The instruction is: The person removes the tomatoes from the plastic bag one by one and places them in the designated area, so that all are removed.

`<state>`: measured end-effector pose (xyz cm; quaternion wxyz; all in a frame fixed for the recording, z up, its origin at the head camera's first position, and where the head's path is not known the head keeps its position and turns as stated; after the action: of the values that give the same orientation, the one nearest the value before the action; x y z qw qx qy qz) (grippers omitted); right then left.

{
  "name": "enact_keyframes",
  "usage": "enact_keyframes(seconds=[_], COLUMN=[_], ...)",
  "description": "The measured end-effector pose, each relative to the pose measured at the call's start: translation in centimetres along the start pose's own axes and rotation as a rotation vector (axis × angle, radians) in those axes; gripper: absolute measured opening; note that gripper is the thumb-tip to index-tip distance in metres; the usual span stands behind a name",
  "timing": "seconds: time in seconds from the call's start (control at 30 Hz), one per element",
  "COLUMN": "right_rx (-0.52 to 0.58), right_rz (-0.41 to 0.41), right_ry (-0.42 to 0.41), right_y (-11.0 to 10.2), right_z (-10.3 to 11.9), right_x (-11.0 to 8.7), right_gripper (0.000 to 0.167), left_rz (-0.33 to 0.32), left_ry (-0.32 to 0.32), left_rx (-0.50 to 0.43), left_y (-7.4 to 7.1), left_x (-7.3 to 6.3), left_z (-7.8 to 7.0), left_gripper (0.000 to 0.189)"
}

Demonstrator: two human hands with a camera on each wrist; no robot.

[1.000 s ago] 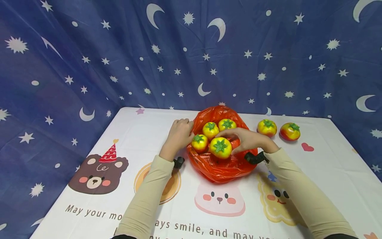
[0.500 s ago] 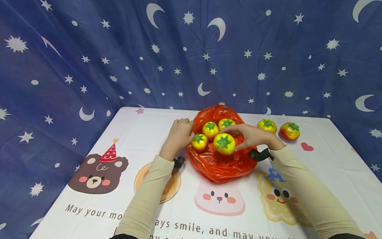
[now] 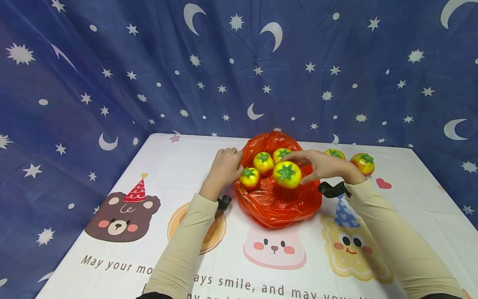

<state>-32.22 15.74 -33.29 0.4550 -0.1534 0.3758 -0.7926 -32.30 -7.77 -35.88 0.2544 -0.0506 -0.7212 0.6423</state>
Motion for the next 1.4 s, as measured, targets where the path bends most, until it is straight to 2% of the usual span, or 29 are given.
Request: enact_keyframes(seconds=[0.1,0.4,0.67,0.93,1.2,1.4], right_rx=[-0.011,-0.039,0.004,0.001,-0.021,-0.078], right_rz=[-0.016,-0.045,-0.059,-0.082,-0.11,-0.134], right_ry=[-0.004,0.054,0.174,0.14,0.223,0.23], right_y=[-0.4,-1.3,-2.2,-3.2,-4.0,-4.6], right_z=[0.0,-0.2,-0.4,-0.3,-0.4,-0.1], right_x=[-0.3,-1.3,-2.6,-3.8,-5.1,-6.1], right_gripper=[0.068,0.069,0.069,0.068,0.069,0.068], left_rz=[0.006,0.017,0.019,0.021,0.02,0.024], left_ry=[-0.004,-0.009,-0.01,-0.012,-0.01,-0.009], left_rx=[-0.004,-0.015,-0.013,-0.008,-0.005,-0.007], left_y=[0.0,0.1,0.1,0.1,-0.1,0.0], left_x=[0.0,0.0,0.1,0.0,0.0,0.0], left_z=[0.0,0.1,0.2,0.1,0.1,0.1], left_gripper=[0.013,0.016,0.015,0.013,0.013,0.014])
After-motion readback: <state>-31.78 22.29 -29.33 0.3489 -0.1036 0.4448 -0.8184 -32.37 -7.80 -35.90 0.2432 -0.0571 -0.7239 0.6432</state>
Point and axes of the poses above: each hand's wrist, its own x-axis towards the middle knuckle, its own y-axis out of the palm, z = x × y, the point moved 5 cm from there along x, towards the middle knuckle, and after that the axes turned 3 degrees about z, right-handed, at the moved point
